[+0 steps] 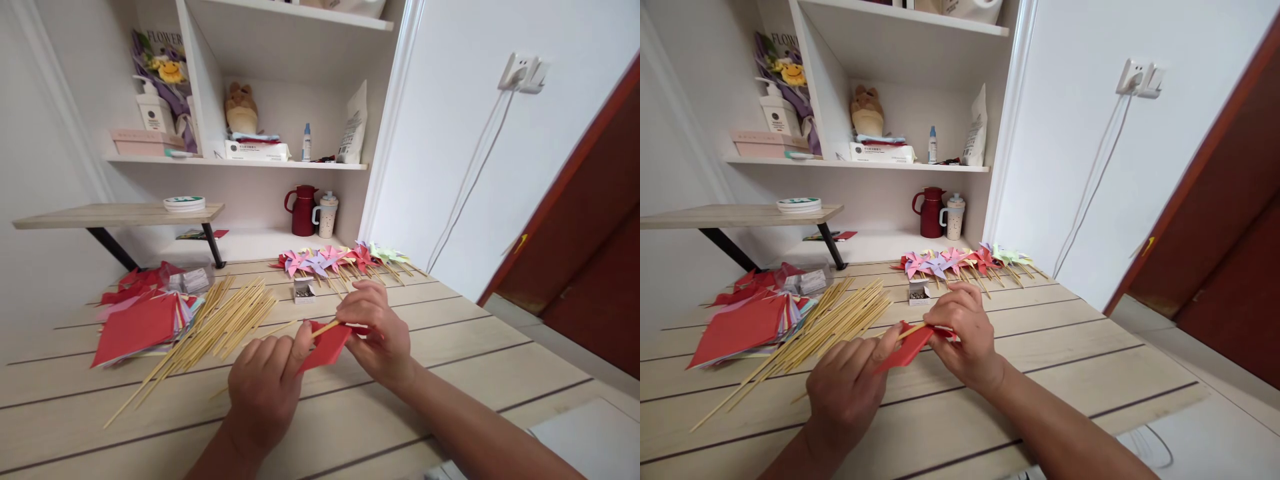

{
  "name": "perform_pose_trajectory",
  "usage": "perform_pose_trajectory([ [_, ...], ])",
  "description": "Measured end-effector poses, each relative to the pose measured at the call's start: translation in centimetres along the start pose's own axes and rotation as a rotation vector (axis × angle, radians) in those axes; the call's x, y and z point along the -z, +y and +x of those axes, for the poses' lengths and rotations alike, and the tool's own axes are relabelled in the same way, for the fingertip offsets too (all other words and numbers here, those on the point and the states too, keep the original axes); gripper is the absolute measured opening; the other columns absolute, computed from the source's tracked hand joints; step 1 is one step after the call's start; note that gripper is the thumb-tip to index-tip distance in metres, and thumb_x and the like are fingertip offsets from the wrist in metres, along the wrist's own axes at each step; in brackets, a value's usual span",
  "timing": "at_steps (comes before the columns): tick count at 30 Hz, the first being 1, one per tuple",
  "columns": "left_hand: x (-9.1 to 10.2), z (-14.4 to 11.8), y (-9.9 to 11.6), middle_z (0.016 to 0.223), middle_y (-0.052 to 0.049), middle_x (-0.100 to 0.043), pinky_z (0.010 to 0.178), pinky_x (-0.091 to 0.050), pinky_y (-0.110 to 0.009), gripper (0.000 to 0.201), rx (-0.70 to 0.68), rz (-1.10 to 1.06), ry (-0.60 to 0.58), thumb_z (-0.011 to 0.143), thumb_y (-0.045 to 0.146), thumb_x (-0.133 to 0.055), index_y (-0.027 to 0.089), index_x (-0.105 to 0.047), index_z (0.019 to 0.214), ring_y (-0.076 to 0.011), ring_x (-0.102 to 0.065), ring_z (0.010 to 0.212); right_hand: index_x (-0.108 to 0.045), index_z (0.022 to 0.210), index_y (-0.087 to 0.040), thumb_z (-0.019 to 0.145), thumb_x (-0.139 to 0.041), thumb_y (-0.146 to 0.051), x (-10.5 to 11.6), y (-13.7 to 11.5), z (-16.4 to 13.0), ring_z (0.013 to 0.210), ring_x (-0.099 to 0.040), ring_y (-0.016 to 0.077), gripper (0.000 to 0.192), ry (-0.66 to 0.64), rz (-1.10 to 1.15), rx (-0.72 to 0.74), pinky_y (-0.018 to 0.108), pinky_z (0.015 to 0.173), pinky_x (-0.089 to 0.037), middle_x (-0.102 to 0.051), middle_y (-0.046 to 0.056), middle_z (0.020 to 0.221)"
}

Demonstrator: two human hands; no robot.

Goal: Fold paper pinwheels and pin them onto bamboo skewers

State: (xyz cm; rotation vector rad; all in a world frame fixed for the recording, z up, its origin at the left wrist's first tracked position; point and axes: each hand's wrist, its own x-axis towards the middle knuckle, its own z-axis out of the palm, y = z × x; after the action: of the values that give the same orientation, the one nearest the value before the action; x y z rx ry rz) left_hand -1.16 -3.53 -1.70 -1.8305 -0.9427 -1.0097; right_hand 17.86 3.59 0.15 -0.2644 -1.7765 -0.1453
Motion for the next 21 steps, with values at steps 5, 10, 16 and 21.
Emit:
perform_pose_trajectory([
  [5,0.7,0.5,-0.4,0.065,0.000,-0.063,0.066,-0.037,-0.034,0.025,-0.008,0.028,0.009,0.101,0.014,-0.049,0.013,-0.066,0.119,-0.0148,-0.057,0.060,-0.062,0.114,-0.033,0.087,-0.066,-0.014,0.4,0.3,0.3,0.076,-0.069,0.0224,0.034,-0.047,0.009,0.072,0.051,0.096,-0.046,-0.074,-0.002,0.079],
  [10,-0.4,0.1,-0.5,0.067,0.002,-0.066,0.064,-0.040,-0.031,0.024,0.173,-0.123,0.063,0.096,0.010,-0.053,0.020,-0.069,0.111,-0.0133,-0.059,0.059,-0.051,0.139,-0.037,0.089,-0.074,-0.038,0.3,1.4,-0.1,0.104,-0.068,0.0286,0.055,-0.109,0.043,-0.038,0.057,0.105,-0.044,-0.074,0.005,0.113],
  [16,-1.8,0.1,-0.5,0.054,0.004,-0.046,0.048,-0.034,-0.025,0.031,0.979,-0.833,-0.172,0.097,0.037,-0.051,0.021,-0.060,0.072,-0.0123,-0.043,0.050,-0.041,0.150,-0.033,0.093,-0.066,-0.052,-0.4,2.5,-0.8,0.127,-0.059,0.0274,0.065,-0.127,0.309,-0.490,0.051,0.110,-0.047,-0.058,0.011,0.140],
  [21,-2.3,0.2,-0.5,0.054,0.005,-0.037,0.048,-0.028,-0.024,0.039,1.164,-1.091,-0.296,0.091,0.050,-0.055,0.021,-0.051,0.065,-0.0108,-0.035,0.050,-0.052,0.141,-0.032,0.099,-0.059,-0.047,-0.8,3.1,-1.0,0.118,-0.065,0.0229,0.045,-0.050,0.496,-0.777,0.045,0.102,-0.054,-0.067,0.009,0.127],
])
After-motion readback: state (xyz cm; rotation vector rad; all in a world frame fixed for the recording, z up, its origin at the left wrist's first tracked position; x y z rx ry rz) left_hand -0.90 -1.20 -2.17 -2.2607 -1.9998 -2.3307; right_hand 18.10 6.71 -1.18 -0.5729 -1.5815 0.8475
